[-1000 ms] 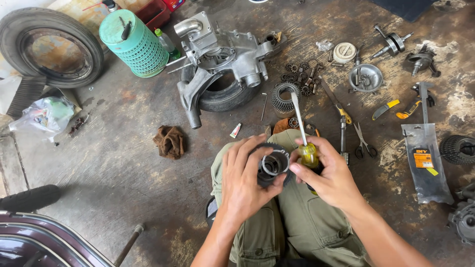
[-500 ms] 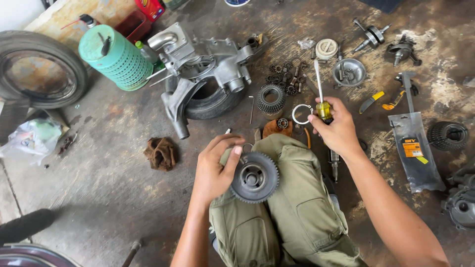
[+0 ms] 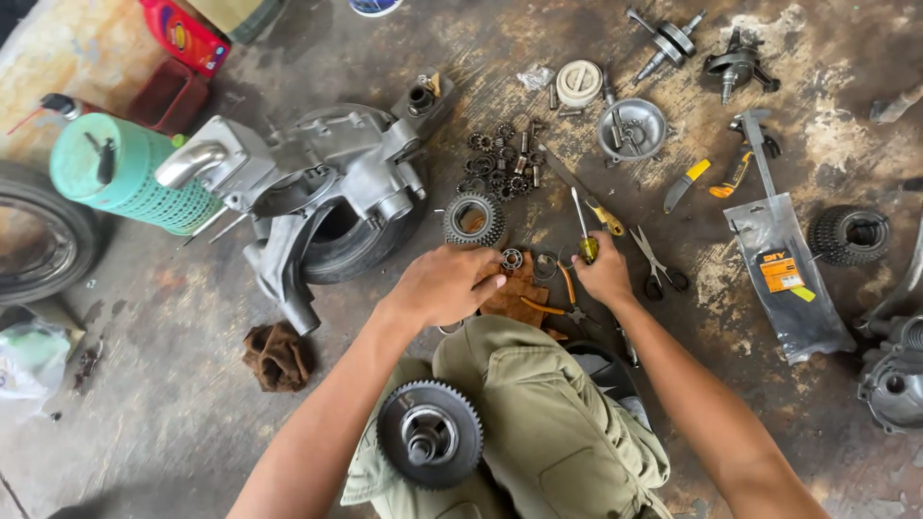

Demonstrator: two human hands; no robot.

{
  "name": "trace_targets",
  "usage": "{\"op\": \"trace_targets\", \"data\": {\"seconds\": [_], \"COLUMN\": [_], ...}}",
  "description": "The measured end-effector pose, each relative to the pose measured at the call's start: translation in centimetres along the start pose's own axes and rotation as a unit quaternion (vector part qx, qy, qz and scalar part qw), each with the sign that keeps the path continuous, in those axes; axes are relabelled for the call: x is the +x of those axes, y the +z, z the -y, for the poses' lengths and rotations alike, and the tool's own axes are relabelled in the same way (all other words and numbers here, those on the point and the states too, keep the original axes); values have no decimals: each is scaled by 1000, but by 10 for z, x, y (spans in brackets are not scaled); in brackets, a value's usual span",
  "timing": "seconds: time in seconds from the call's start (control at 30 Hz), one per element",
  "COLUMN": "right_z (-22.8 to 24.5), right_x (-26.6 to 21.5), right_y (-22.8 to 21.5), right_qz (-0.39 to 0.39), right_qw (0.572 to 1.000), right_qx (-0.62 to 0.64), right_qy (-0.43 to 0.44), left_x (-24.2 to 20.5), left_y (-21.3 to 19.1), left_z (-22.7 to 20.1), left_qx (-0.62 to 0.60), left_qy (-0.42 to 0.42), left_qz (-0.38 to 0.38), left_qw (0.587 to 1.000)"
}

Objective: The person assembles a gear assembly by inserting a bearing into a gear, securing it with a circlip using pliers, and tightening a screw with a screwdriver. They then attach another gear to a shaft and secure it with a circlip.

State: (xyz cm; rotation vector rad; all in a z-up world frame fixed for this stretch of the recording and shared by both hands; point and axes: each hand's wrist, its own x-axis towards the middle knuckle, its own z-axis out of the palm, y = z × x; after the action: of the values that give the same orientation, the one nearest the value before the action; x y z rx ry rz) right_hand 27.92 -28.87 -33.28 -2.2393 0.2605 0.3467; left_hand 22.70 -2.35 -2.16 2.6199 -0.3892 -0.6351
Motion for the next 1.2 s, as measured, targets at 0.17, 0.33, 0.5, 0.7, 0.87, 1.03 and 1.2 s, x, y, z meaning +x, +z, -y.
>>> {"op": "trace_targets", "data": {"seconds": [0.17, 0.33, 0.5, 0.7, 0.87, 1.03, 1.2], "right_z": [8, 41, 108, 152, 175, 160, 147], "right_x": [19, -7, -55, -78, -80, -74, -51], "right_y": [9, -6, -34, -3, 55, 113, 158], "right_qz": [3, -3, 68, 162, 207, 258, 345], "right_qw": [1000, 993, 948, 921, 915, 906, 891], "right_qx": [2, 94, 237, 162, 79, 63, -44], "right_qy": [1, -75, -202, -314, -336, -329, -293], "left_x": [34, 27, 15, -17, -43, -47, -28], "left_y": [11, -5, 15, 41, 78, 143, 214], "left_z": [2, 8, 56, 100, 157, 214, 256], "left_qx": [62, 40, -56, -192, -281, -352, -399], "left_qy": [-5, -22, -87, -112, -162, -205, -255], "left_qz": [24, 3, -16, -47, -64, -64, -84], "left_qw": [998, 999, 994, 974, 944, 911, 877]}}
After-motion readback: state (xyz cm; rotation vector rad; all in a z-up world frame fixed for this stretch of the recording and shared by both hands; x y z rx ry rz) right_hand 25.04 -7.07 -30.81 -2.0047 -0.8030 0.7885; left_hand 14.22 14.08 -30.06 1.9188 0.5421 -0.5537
